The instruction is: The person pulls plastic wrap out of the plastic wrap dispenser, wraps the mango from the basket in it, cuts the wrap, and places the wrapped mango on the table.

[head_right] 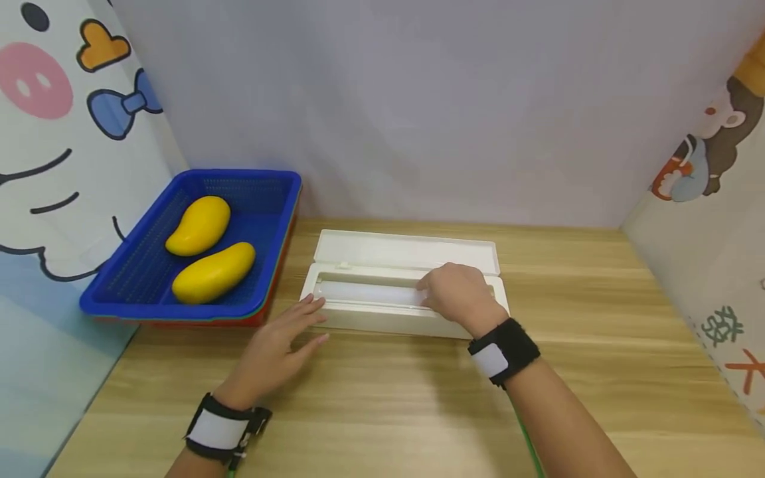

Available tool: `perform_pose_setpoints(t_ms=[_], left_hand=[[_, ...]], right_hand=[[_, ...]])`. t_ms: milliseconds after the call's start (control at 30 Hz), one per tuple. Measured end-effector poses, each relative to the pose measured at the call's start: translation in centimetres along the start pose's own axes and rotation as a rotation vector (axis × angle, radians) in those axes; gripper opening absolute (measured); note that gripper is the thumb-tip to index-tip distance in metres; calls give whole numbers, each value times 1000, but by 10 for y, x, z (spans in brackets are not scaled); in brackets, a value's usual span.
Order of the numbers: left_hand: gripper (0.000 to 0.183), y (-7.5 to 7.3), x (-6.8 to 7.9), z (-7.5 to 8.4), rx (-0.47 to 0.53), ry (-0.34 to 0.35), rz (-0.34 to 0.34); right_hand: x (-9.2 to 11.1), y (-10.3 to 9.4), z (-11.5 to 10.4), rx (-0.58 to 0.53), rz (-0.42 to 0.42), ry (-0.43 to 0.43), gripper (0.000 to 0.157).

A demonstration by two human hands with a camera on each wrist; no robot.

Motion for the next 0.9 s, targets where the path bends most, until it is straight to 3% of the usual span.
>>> perform_pose_setpoints(t_ms=[267,500,733,900], left_hand=[[36,0,-2,1,0,-2,3],[37,-2,-1,0,-3,-16,2],[37,-3,0,0,-4,-23,2],[38,-1,-1,1,0,-23,-12]], right_hand=[[4,5,10,-65,122,-77,22],[4,12,9,-275,203,-176,12],[-18,19,-29,-390,168,-183,14],[-34,26,-58,-387,146,-176,21]])
Point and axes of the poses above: each hand's wrist, its own x-axis away from the middle knuckle, its own y-axis out of the palm, z = x × y, the point moved 6 cm from there along -x, towards the middle knuckle, and after that the axes turned 1 degree about -x, right-handed, at the moved point
